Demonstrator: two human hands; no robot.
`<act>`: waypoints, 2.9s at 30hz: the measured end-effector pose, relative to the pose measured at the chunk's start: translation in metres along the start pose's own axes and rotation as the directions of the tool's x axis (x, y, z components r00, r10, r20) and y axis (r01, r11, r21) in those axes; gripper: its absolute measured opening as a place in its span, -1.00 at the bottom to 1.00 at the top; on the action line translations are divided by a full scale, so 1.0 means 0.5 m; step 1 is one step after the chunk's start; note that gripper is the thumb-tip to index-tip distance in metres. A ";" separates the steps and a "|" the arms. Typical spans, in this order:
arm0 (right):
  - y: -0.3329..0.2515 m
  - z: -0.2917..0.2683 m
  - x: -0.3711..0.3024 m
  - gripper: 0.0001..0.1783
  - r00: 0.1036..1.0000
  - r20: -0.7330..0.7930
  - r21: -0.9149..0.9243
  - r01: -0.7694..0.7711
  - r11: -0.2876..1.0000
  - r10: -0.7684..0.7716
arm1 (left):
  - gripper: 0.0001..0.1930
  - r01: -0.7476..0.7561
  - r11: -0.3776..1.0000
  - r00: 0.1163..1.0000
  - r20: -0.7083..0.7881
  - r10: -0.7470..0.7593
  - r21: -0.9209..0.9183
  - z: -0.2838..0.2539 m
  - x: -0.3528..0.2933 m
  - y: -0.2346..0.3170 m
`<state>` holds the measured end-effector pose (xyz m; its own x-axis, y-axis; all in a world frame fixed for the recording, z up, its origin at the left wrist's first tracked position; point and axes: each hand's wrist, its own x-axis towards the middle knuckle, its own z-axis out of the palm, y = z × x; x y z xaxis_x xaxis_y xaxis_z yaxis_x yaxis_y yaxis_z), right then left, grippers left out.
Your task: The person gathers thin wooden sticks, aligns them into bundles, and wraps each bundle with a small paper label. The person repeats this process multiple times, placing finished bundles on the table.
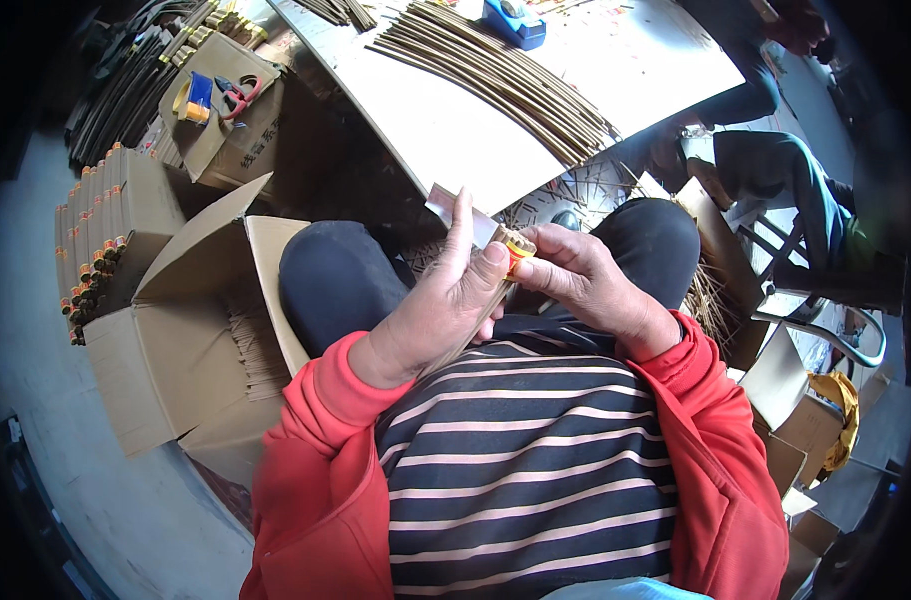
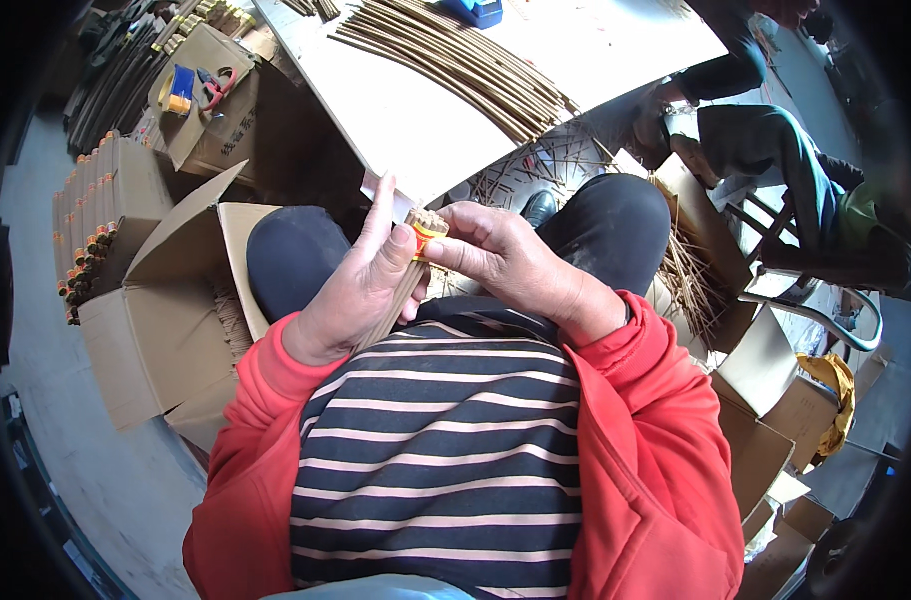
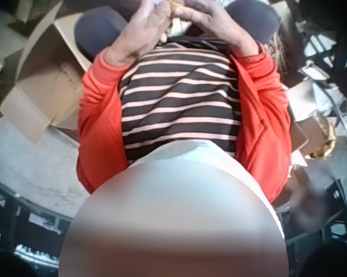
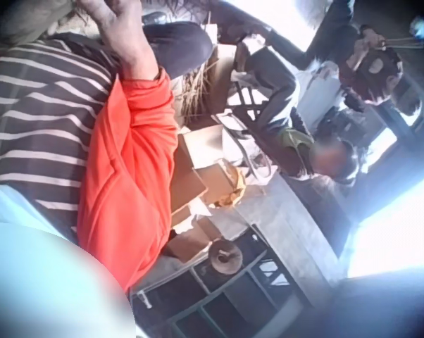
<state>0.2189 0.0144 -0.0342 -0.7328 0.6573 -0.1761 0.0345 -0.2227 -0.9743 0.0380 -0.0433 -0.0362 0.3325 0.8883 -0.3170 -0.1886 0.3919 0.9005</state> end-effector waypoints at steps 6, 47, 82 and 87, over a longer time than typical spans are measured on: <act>-0.008 -0.031 0.015 -0.64 0.966 0.255 0.041 -0.067 0.997 0.054 | -0.02 0.077 0.994 0.991 0.114 -0.068 -0.078 -0.010 -0.015 -0.010; -0.026 -0.034 0.017 -0.79 0.975 0.200 -0.185 -0.063 0.981 0.100 | -0.46 0.132 0.987 0.971 0.215 -0.110 -0.094 -0.010 -0.001 -0.057; -0.015 -0.082 0.030 -0.86 0.837 0.515 -0.274 0.365 0.890 -0.185 | -0.66 0.329 0.775 0.921 0.364 -0.139 -0.539 -0.023 0.022 -0.088; -0.018 -0.105 0.034 -0.86 0.815 0.566 -0.249 0.311 0.917 -0.123 | -0.67 0.332 0.789 0.904 0.413 -0.110 -0.517 -0.011 0.035 -0.093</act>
<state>0.2416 0.0654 -0.0359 -0.9862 0.1558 0.0559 -0.0275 0.1792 -0.9834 0.0474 -0.0446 -0.0854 0.7031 0.6610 -0.2622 -0.5161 0.7280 0.4512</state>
